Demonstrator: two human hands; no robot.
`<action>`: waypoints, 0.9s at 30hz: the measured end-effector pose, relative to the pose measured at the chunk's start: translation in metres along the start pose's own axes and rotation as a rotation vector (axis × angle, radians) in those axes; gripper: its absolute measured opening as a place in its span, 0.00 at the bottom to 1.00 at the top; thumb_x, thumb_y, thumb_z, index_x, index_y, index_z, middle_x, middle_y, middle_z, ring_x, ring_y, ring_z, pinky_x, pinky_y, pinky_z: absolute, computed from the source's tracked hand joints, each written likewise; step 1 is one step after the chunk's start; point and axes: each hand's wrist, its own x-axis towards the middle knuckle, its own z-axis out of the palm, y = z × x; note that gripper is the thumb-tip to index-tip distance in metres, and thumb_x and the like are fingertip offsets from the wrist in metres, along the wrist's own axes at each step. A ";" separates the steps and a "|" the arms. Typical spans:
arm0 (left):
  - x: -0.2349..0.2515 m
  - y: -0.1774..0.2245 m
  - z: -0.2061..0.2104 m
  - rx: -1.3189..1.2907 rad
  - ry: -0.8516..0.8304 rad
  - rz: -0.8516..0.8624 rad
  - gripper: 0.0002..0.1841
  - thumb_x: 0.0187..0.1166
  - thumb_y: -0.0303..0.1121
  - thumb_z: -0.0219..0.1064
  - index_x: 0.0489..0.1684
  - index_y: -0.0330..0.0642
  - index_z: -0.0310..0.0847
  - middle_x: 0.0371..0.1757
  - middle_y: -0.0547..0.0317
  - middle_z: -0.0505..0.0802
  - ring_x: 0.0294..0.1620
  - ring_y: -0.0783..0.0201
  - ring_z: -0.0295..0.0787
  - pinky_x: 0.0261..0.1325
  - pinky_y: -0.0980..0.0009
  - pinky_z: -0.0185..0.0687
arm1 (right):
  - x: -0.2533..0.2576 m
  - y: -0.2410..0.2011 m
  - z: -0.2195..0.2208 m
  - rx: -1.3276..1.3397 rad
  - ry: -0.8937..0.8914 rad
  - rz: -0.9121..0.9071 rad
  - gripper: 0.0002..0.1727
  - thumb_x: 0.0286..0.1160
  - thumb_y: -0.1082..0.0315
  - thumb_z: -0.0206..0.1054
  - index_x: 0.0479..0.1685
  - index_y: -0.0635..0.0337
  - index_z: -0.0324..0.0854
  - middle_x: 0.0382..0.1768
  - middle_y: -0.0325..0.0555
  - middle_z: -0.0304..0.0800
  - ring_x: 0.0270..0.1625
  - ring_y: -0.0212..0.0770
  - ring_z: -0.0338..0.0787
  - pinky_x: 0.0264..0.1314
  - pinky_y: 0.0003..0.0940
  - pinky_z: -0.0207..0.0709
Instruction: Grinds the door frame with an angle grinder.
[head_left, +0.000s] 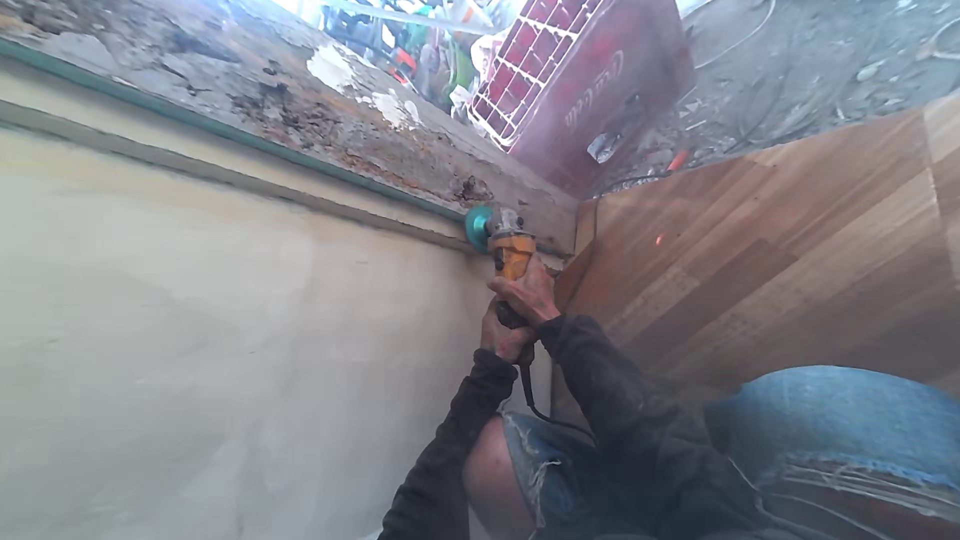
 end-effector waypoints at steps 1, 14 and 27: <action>-0.003 0.003 -0.003 -0.006 0.021 0.013 0.38 0.44 0.23 0.80 0.66 0.30 0.74 0.40 0.49 0.92 0.36 0.63 0.92 0.43 0.63 0.91 | -0.002 -0.003 0.003 -0.005 -0.009 -0.027 0.48 0.51 0.53 0.84 0.75 0.62 0.67 0.48 0.61 0.88 0.49 0.59 0.90 0.49 0.61 0.83; -0.001 0.005 0.003 0.011 -0.022 -0.047 0.38 0.48 0.22 0.78 0.68 0.29 0.72 0.40 0.47 0.91 0.33 0.60 0.91 0.39 0.61 0.91 | 0.001 0.003 -0.002 0.021 -0.003 0.017 0.45 0.52 0.55 0.84 0.72 0.64 0.68 0.47 0.61 0.88 0.48 0.58 0.90 0.48 0.61 0.83; 0.000 0.002 0.005 0.008 -0.043 -0.057 0.37 0.49 0.21 0.78 0.68 0.30 0.72 0.39 0.47 0.91 0.31 0.60 0.91 0.37 0.62 0.91 | 0.005 0.010 -0.001 0.028 0.012 0.031 0.48 0.49 0.54 0.84 0.76 0.61 0.66 0.49 0.61 0.88 0.49 0.58 0.90 0.48 0.62 0.83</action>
